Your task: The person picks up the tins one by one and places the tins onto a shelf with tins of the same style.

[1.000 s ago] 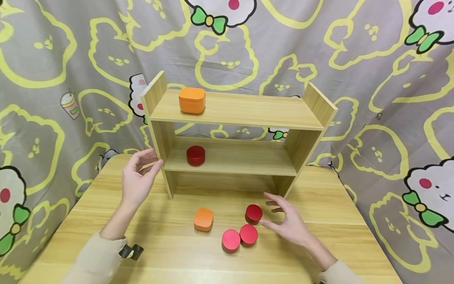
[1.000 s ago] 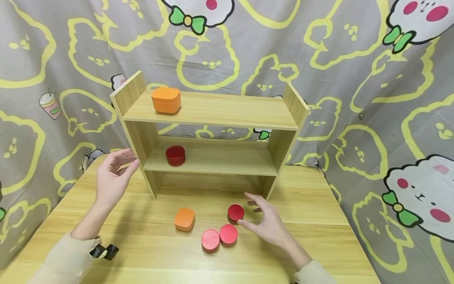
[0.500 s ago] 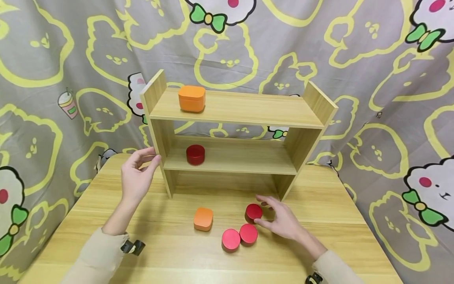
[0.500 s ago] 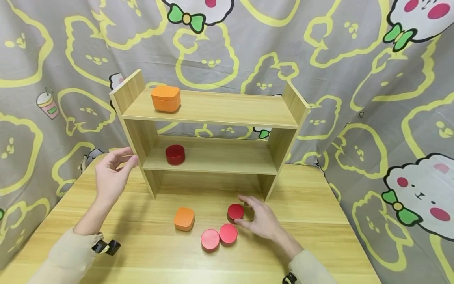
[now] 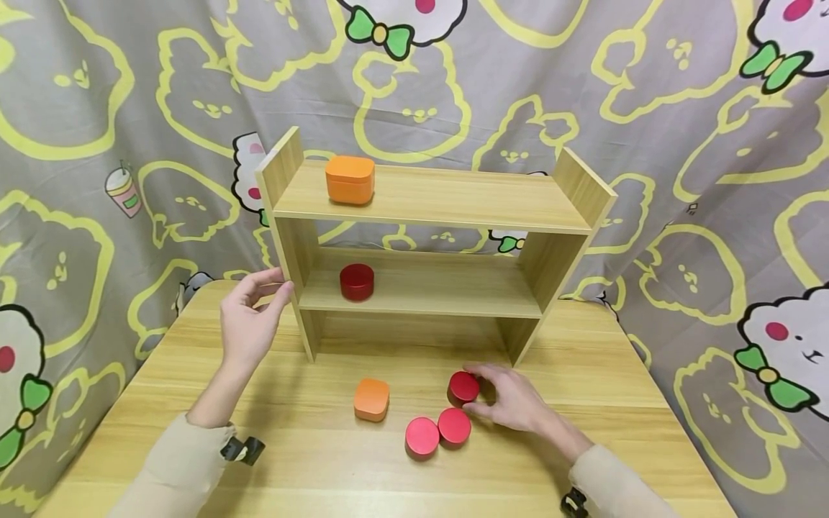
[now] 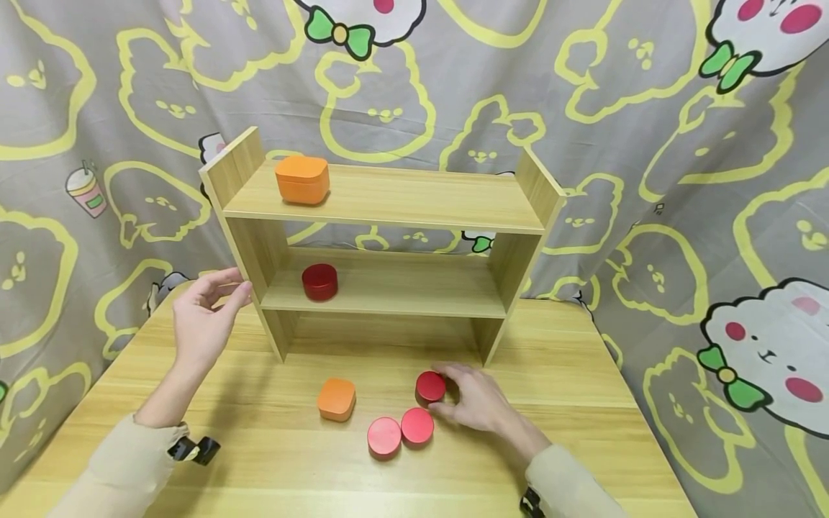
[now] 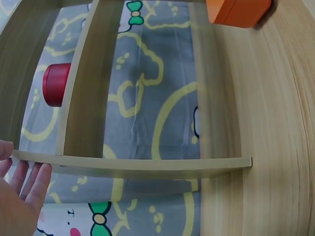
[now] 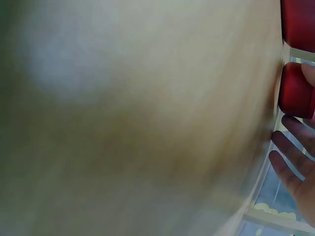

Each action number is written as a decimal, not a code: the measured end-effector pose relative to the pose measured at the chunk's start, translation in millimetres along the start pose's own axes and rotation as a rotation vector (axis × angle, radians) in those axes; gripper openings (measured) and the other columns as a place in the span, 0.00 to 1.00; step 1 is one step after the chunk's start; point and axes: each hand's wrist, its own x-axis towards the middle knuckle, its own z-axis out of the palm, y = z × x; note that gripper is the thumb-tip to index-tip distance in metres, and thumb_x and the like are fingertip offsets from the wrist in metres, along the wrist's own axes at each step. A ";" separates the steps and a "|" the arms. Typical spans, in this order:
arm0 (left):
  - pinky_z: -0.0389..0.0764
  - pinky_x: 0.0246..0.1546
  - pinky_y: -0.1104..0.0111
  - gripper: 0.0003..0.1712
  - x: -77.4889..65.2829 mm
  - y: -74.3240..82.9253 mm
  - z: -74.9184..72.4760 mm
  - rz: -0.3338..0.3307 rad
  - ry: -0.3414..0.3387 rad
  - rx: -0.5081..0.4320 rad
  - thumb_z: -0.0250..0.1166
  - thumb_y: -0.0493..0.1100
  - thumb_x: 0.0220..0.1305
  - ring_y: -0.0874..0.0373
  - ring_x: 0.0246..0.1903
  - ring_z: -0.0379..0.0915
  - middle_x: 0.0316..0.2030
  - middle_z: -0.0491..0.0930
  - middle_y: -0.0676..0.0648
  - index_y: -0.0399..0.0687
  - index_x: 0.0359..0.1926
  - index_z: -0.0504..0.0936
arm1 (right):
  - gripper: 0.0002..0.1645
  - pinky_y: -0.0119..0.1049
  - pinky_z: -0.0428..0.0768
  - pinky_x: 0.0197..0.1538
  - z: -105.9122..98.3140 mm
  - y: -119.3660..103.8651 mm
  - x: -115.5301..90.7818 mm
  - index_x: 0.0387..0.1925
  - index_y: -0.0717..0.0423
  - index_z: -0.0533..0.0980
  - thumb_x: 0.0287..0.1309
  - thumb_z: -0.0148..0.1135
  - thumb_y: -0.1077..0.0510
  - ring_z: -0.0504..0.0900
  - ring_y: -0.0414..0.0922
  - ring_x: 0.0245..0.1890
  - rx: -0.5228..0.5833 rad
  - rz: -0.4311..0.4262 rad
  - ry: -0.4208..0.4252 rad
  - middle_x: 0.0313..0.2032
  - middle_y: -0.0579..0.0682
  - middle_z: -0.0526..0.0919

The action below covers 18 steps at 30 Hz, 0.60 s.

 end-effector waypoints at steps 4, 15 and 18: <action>0.83 0.32 0.86 0.15 0.7 0.2 -0.7 -0.003 0.000 0.010 0.74 0.36 0.66 0.77 0.37 0.84 0.37 0.85 0.70 0.35 0.51 0.86 | 0.39 0.48 0.88 0.61 0.5 -0.3 3.1 0.62 0.49 0.82 0.53 0.80 0.38 0.88 0.47 0.59 -0.045 -0.019 -0.007 0.58 0.46 0.89; 0.83 0.30 0.85 0.12 3.5 0.7 0.3 0.008 0.002 0.007 0.74 0.36 0.66 0.75 0.34 0.83 0.34 0.84 0.70 0.33 0.48 0.86 | 0.35 0.41 0.90 0.52 -1.3 -1.3 4.9 0.58 0.47 0.83 0.52 0.80 0.37 0.89 0.42 0.52 -0.043 -0.003 -0.006 0.54 0.44 0.90; 0.84 0.30 0.85 0.12 4.3 0.0 0.3 0.010 0.005 0.000 0.74 0.36 0.66 0.75 0.33 0.83 0.33 0.84 0.70 0.33 0.47 0.86 | 0.36 0.39 0.89 0.50 -4.8 -2.5 4.2 0.59 0.49 0.82 0.53 0.79 0.37 0.89 0.41 0.50 -0.025 0.026 -0.018 0.53 0.44 0.90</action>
